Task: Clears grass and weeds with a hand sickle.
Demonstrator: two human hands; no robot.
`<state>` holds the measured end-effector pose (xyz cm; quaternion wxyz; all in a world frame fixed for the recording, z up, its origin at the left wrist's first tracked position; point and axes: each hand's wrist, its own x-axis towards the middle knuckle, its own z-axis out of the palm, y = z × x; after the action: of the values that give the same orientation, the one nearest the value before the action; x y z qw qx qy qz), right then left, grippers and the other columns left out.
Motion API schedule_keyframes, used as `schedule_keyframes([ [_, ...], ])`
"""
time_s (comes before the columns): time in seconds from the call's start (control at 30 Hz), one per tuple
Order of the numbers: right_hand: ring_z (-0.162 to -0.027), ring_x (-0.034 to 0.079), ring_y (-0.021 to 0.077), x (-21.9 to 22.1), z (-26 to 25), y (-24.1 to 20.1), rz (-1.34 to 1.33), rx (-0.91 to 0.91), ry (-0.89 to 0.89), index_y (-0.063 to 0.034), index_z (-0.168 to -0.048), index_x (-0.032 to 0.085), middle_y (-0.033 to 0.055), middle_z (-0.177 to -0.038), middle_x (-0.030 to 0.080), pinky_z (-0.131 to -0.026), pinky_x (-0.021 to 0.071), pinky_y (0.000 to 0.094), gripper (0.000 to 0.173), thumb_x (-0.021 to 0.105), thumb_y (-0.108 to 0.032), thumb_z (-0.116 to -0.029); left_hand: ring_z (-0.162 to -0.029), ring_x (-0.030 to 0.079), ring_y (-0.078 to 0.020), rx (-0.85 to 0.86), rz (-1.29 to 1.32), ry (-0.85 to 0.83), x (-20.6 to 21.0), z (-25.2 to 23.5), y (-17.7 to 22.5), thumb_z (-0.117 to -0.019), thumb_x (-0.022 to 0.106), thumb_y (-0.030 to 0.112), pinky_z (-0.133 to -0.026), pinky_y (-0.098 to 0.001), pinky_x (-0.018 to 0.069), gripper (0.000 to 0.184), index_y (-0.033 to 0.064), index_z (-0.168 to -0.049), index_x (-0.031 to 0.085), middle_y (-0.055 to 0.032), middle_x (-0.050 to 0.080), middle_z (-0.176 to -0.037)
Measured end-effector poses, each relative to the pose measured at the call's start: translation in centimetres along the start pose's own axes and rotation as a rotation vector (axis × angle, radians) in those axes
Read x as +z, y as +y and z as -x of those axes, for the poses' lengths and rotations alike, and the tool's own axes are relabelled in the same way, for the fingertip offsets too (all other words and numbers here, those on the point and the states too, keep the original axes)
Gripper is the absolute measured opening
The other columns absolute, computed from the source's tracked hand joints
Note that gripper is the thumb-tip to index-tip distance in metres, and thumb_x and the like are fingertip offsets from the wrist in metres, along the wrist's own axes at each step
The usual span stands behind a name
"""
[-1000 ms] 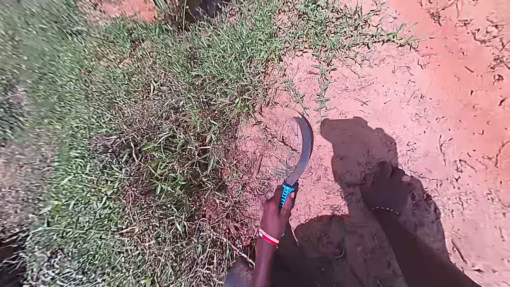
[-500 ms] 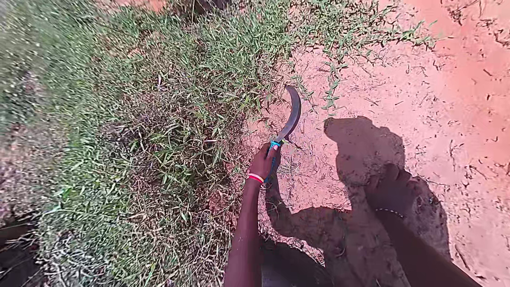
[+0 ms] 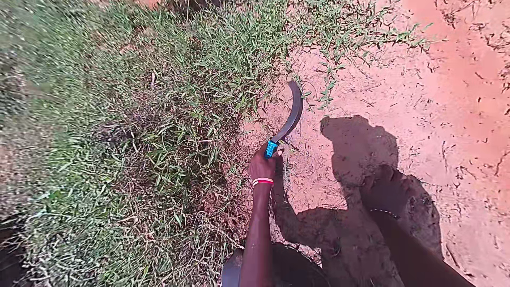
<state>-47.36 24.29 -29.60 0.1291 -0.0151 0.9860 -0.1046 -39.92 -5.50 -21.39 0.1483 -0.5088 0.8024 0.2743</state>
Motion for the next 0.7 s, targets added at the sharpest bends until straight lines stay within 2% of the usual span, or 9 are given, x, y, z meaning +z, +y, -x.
schedule_keyframes([
  [0.1, -0.136, 0.043, 0.0588, 0.2, 0.1, 0.0, -0.006, -0.009, 0.021, 0.0026, -0.146, 0.048, 0.0370, -0.145, 0.048, -0.108, 0.0283, 0.0736, 0.067, 0.043, -0.039, -0.0939, -0.114, 0.068, -0.0396, 0.084, 0.051, 0.021, 0.0, 0.0, -2.0, -0.0973, 0.070, 0.043, -0.102, -0.0620, 0.0482, 0.061, 0.0112, -0.147, 0.057, -0.0206, 0.072, -0.122],
  [0.2, -0.134, 0.045, 0.0588, 0.2, 0.0, 0.1, -0.005, -0.017, 0.033, 0.0026, -0.145, 0.049, 0.0372, -0.143, 0.050, -0.107, 0.0297, 0.0735, 0.067, 0.041, -0.040, -0.0930, -0.110, 0.070, -0.0387, 0.126, 0.134, 0.072, 0.3, 0.6, -3.1, -0.0991, 0.066, 0.045, -0.099, -0.0619, 0.0499, 0.057, 0.0086, -0.143, 0.061, -0.0206, 0.073, -0.117],
  [0.3, -0.136, 0.044, 0.0589, 0.2, 0.1, 0.1, 0.001, -0.017, 0.025, 0.0025, -0.146, 0.048, 0.0370, -0.145, 0.049, -0.108, 0.0283, 0.0735, 0.068, 0.041, -0.040, -0.0937, -0.108, 0.070, -0.0395, 0.100, 0.147, 0.097, 0.0, 0.6, -3.1, -0.1039, 0.057, 0.047, -0.097, -0.0630, 0.0492, 0.052, 0.0096, -0.140, 0.064, -0.0209, 0.073, -0.115],
  [0.47, -0.135, 0.043, 0.0601, 0.4, 0.0, 0.1, 0.020, -0.004, 0.026, 0.0014, -0.148, 0.046, 0.0399, -0.143, 0.048, -0.110, 0.0280, 0.0727, 0.069, 0.040, -0.041, -0.0937, -0.107, 0.070, -0.0396, 0.027, 0.167, 0.127, -0.2, 0.1, -1.8, -0.1022, 0.060, 0.049, -0.096, -0.0639, 0.0490, 0.051, 0.0140, -0.138, 0.067, -0.0194, 0.075, -0.112],
  [0.63, -0.134, 0.044, 0.0613, 0.3, 0.1, 0.0, 0.027, 0.000, 0.035, 0.0022, -0.148, 0.047, 0.0420, -0.141, 0.048, -0.109, 0.0282, 0.0736, 0.068, 0.041, -0.040, -0.0938, -0.106, 0.070, -0.0397, 0.006, 0.275, 0.172, 1.5, 1.0, -1.8, -0.1023, 0.061, 0.046, -0.096, -0.0632, 0.0491, 0.050, 0.0104, -0.136, 0.067, -0.0206, 0.075, -0.111],
  [0.7, -0.135, 0.044, 0.0607, 0.2, 0.1, 0.0, 0.032, 0.000, 0.032, 0.0023, -0.148, 0.047, 0.0418, -0.141, 0.048, -0.108, 0.0288, 0.0734, 0.067, 0.041, -0.039, -0.0944, -0.101, 0.071, -0.0407, 0.000, 0.270, 0.193, 2.1, 1.6, -1.7, -0.1016, 0.061, 0.048, -0.092, -0.0648, 0.0495, 0.050, 0.0115, -0.136, 0.068, -0.0208, 0.075, -0.108],
])
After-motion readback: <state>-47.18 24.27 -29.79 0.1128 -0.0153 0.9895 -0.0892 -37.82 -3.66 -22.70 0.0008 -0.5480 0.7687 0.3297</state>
